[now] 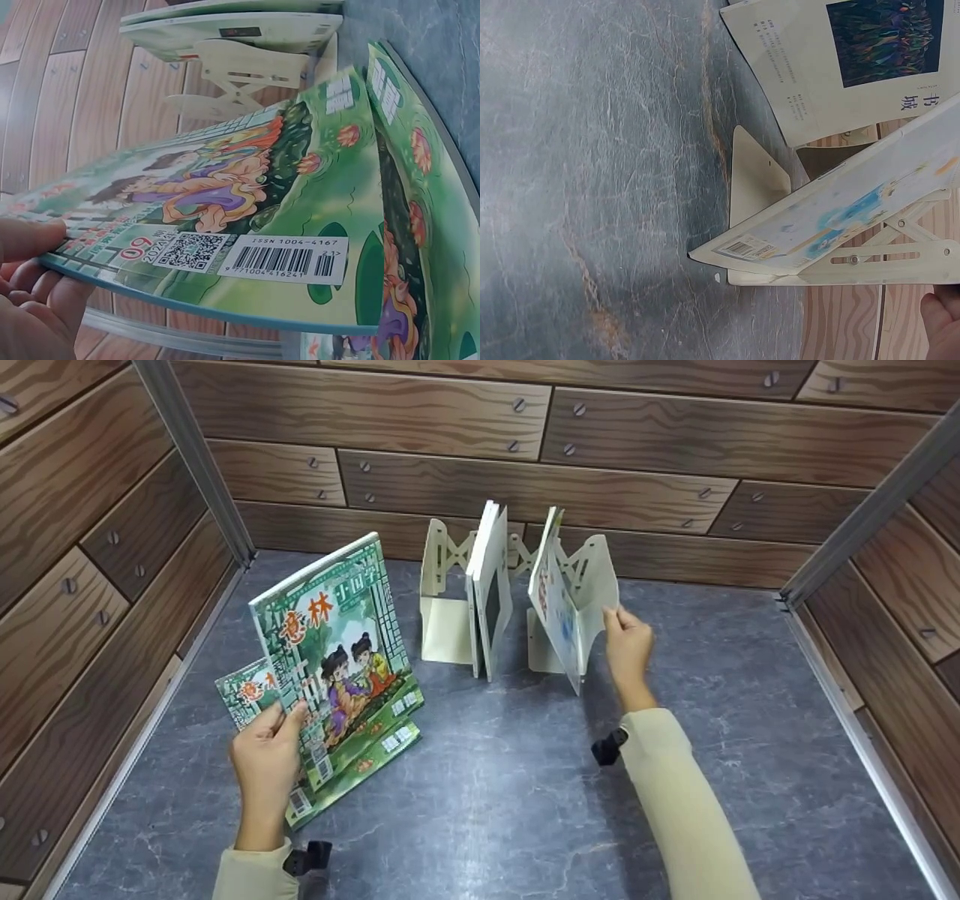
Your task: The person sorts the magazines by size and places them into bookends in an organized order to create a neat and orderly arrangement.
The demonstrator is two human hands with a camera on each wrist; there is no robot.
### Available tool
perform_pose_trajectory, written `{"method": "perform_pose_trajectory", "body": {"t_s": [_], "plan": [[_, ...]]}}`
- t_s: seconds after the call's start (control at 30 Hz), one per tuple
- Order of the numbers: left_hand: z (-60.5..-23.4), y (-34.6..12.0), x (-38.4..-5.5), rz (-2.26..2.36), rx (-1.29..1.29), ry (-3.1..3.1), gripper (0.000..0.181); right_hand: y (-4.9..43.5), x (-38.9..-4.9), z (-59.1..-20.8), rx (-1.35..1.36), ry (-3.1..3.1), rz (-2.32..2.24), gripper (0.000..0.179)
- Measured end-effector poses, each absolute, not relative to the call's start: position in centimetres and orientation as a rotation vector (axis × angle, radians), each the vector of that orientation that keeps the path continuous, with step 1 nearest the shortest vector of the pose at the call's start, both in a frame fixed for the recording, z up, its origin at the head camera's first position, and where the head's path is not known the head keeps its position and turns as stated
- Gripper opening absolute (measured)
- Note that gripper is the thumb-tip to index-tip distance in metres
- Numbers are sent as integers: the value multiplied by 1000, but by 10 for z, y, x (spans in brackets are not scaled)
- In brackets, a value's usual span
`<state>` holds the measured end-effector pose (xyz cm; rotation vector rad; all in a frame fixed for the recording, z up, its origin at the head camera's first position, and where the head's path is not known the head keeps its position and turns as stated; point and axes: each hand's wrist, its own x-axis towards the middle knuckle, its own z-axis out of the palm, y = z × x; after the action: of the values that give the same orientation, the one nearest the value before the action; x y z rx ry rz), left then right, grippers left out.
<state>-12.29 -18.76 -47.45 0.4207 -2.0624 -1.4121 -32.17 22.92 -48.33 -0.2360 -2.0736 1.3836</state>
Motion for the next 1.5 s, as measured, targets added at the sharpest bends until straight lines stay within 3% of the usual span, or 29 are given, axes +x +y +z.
{"method": "perform_pose_trajectory", "body": {"t_s": [0.77, 1.5], "plan": [[-460, -160, -129, -1458, 230, -2000, 55, 231, -321, -484, -244, -2084, 1358, 16], [-470, -110, -187, -1585, 238, -1795, 47, 231, -323, -486, -241, -2071, 1367, 17]]}}
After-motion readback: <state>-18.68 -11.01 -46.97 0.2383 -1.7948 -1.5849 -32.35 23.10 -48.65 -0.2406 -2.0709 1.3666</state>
